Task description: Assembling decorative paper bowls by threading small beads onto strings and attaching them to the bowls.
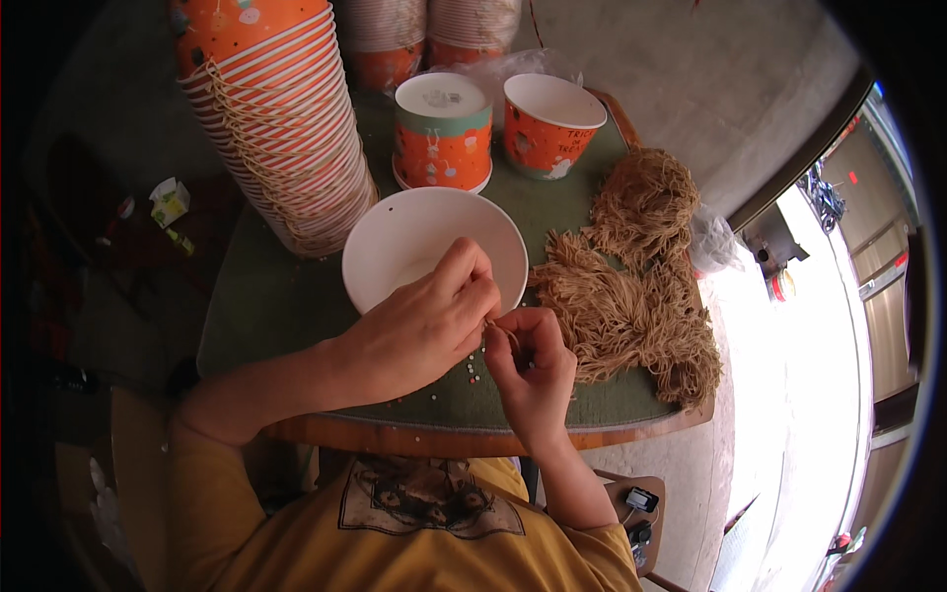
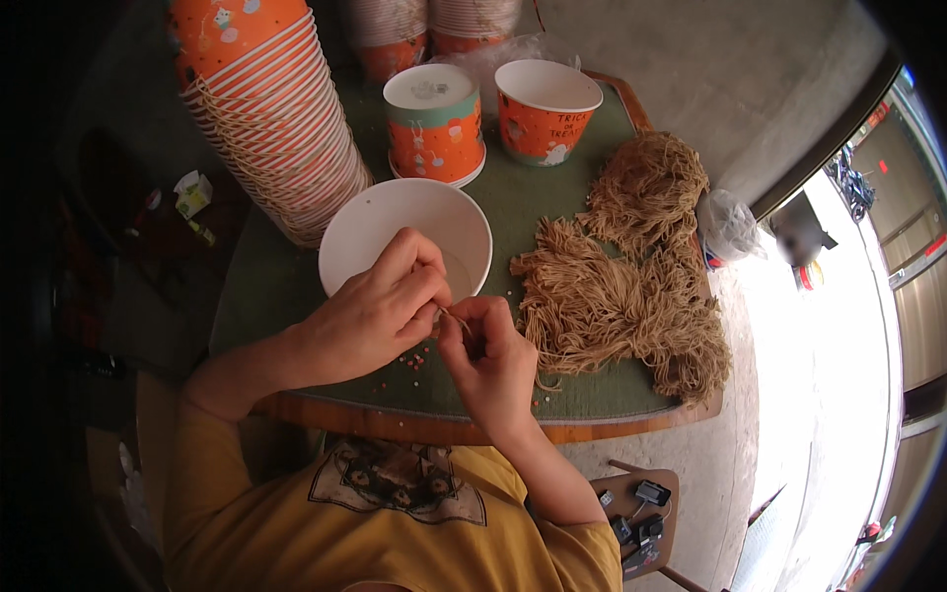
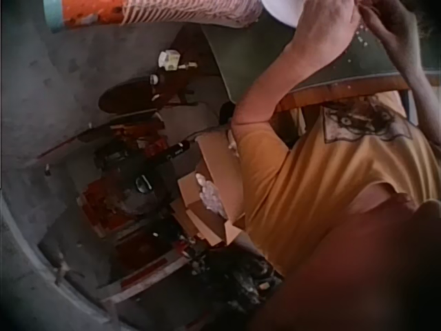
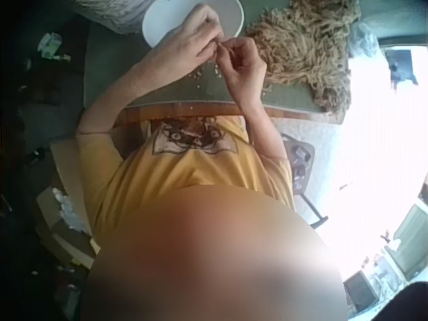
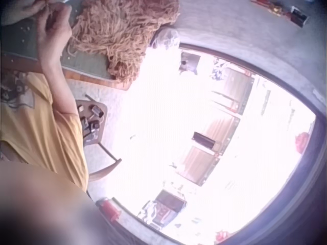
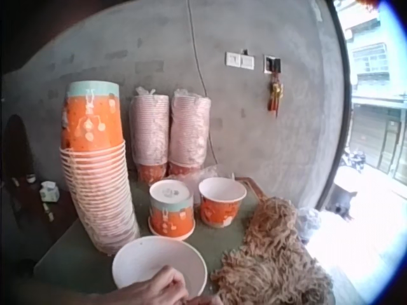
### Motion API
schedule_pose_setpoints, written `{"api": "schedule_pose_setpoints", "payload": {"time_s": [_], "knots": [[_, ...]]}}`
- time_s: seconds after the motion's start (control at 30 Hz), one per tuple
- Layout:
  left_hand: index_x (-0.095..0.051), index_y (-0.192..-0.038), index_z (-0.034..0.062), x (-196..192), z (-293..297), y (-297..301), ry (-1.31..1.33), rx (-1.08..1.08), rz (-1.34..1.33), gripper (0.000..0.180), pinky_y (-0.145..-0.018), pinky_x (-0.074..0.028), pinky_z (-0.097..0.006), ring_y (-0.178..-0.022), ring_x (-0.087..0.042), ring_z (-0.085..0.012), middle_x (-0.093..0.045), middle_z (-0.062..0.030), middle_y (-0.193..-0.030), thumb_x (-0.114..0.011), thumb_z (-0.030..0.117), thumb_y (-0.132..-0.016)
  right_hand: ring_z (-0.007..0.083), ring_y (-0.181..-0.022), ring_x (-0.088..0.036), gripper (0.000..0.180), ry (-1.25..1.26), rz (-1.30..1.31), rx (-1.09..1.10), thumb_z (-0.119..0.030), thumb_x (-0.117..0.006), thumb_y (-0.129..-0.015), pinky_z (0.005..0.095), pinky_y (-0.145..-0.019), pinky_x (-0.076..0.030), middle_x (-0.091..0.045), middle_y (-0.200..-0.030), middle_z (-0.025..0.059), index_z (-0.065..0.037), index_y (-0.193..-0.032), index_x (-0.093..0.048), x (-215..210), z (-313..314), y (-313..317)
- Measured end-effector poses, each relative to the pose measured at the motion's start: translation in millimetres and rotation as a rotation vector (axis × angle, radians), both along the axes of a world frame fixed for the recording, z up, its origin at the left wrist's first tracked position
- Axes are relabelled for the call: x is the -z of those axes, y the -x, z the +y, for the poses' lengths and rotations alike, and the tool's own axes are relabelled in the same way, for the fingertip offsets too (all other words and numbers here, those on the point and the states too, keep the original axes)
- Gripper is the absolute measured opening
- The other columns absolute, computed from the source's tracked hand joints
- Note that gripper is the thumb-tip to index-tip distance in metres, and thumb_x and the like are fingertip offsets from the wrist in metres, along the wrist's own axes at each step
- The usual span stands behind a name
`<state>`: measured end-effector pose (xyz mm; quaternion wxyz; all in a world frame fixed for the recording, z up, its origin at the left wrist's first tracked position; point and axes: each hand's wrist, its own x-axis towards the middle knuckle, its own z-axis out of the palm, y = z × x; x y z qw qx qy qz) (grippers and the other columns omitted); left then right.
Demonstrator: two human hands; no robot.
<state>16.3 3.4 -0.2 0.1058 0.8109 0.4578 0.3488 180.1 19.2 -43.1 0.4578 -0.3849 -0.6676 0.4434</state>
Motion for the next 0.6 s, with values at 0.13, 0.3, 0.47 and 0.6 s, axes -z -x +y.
{"api": "schedule_pose_setpoints", "payload": {"time_s": [0.13,0.3,0.47,0.6], "knots": [[-0.051,-0.095,0.0019,2,-2,-2,-0.064,-0.033,0.067,0.022,-0.071,-0.049,-0.038,-0.087,-0.057,-0.0276,-0.045,-0.0105,-0.1,-0.06,-0.008,-0.077,0.0003,-0.059,-0.044,0.012,-0.161,-0.068,0.068,-0.002,-0.066,-0.085,0.0169,-0.054,-0.039,-0.053,-0.065,-0.0043,-0.003,-0.091,-0.055,10,1,1],[-0.053,-0.094,0.003,7,-5,-3,-0.069,-0.104,0.052,0.021,-0.068,-0.049,-0.038,-0.081,-0.058,-0.0281,-0.051,-0.0101,-0.094,-0.058,-0.009,-0.078,0.0057,-0.054,-0.048,0.015,-0.287,-0.127,0.089,-0.004,-0.068,-0.084,0.021,-0.052,-0.042,-0.054,-0.063,-0.0014,-0.005,-0.093,-0.056,12,2,4],[-0.058,-0.099,0.0039,6,-7,-2,0.098,-0.109,-0.174,0.022,-0.068,-0.049,-0.033,-0.08,-0.058,-0.0239,-0.053,-0.0092,-0.092,-0.055,-0.009,-0.081,0.0086,-0.053,-0.055,0.018,-0.253,-0.127,0.066,-0.006,-0.069,-0.084,0.0235,-0.051,-0.045,-0.057,-0.063,0.0008,-0.006,-0.094,-0.055,9,1,1],[-0.059,-0.104,0.0044,-3,-10,1,0.097,-0.155,-0.133,0.025,-0.068,-0.049,-0.031,-0.081,-0.058,-0.0202,-0.052,-0.0085,-0.091,-0.055,-0.008,-0.083,0.006,-0.056,-0.057,0.015,-0.15,-0.047,0.044,-0.007,-0.068,-0.085,0.0216,-0.054,-0.047,-0.061,-0.067,0.0014,-0.006,-0.093,-0.056,4,0,2]]}}
